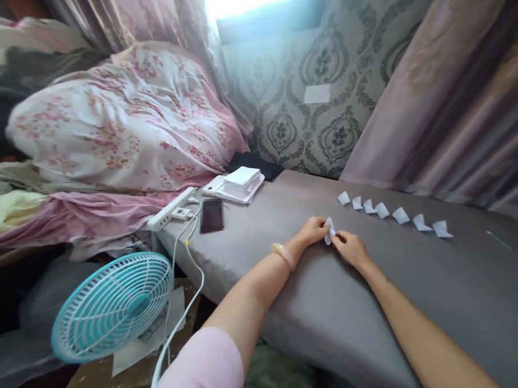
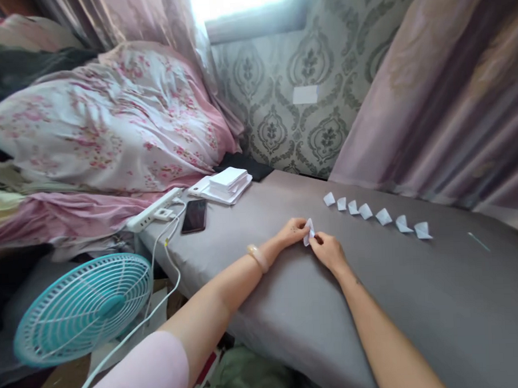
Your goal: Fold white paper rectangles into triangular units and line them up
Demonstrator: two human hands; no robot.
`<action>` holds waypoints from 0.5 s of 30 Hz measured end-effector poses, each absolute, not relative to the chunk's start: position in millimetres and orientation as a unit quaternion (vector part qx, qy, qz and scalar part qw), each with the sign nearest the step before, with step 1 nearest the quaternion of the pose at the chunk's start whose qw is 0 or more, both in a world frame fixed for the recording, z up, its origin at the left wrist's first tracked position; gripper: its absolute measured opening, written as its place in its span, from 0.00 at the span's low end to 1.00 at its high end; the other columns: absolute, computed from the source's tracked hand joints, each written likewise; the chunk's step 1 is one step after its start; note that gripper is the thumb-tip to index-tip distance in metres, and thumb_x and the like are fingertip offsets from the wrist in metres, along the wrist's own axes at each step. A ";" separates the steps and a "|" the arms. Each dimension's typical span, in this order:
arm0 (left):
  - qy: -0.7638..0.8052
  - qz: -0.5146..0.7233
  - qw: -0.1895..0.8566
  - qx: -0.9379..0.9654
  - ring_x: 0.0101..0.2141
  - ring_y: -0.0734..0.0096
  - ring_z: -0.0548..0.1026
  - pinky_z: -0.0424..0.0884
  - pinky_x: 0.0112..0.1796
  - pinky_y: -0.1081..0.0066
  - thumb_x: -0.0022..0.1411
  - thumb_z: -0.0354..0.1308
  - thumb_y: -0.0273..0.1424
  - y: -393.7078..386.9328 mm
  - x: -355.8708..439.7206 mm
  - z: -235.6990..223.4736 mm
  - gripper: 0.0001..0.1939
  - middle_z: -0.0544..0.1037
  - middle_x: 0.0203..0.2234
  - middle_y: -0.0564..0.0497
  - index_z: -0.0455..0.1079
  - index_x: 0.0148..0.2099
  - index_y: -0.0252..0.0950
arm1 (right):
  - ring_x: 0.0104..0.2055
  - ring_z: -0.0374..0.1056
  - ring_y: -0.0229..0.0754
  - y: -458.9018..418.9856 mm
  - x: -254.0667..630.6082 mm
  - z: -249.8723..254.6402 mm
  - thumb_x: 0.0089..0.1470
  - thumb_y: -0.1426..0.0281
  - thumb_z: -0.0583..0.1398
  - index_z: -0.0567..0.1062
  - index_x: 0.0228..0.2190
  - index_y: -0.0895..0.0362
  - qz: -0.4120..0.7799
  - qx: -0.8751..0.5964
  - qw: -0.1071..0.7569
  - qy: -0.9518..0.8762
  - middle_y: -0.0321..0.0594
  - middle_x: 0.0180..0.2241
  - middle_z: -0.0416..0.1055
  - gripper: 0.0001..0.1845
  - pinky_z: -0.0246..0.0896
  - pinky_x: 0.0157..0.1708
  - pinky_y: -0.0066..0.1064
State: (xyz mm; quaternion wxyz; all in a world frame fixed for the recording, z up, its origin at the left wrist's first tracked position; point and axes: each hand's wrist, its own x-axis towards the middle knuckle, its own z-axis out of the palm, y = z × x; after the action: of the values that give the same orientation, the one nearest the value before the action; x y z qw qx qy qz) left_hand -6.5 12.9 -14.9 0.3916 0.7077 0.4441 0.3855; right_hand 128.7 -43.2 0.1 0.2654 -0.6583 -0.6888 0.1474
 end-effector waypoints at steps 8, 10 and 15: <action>0.429 0.403 0.425 0.687 0.23 0.77 0.67 0.64 0.26 0.78 0.58 0.51 0.25 8.9 -8.9 -16.8 0.09 0.71 0.21 0.53 0.72 0.34 0.26 | 0.28 0.69 0.42 -41.7 120.4 6.1 0.55 0.65 0.53 0.75 0.20 0.56 0.114 -0.682 0.275 -0.668 0.44 0.24 0.76 0.17 0.54 0.26 0.29; 0.412 0.405 0.445 0.685 0.24 0.78 0.68 0.65 0.26 0.79 0.57 0.51 0.24 8.9 -9.0 -19.6 0.09 0.73 0.23 0.52 0.73 0.37 0.25 | 0.31 0.69 0.41 -40.9 121.5 1.0 0.56 0.66 0.52 0.76 0.23 0.57 0.103 -0.684 0.281 -0.665 0.44 0.29 0.77 0.17 0.54 0.29 0.28; 0.390 0.403 0.475 0.678 0.23 0.79 0.69 0.66 0.25 0.79 0.59 0.52 0.24 10.4 -7.7 -23.0 0.13 0.74 0.25 0.51 0.71 0.44 0.24 | 0.33 0.69 0.39 -39.4 125.4 -9.2 0.58 0.64 0.51 0.78 0.28 0.58 0.093 -0.692 0.294 -0.653 0.44 0.31 0.78 0.19 0.54 0.32 0.26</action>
State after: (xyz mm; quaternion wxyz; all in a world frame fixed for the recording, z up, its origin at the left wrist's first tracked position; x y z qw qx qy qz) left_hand -7.7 10.4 -23.0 0.4754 0.6776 0.3902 0.4032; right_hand 125.4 -39.4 -9.2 0.2939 -0.6919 -0.6528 0.0935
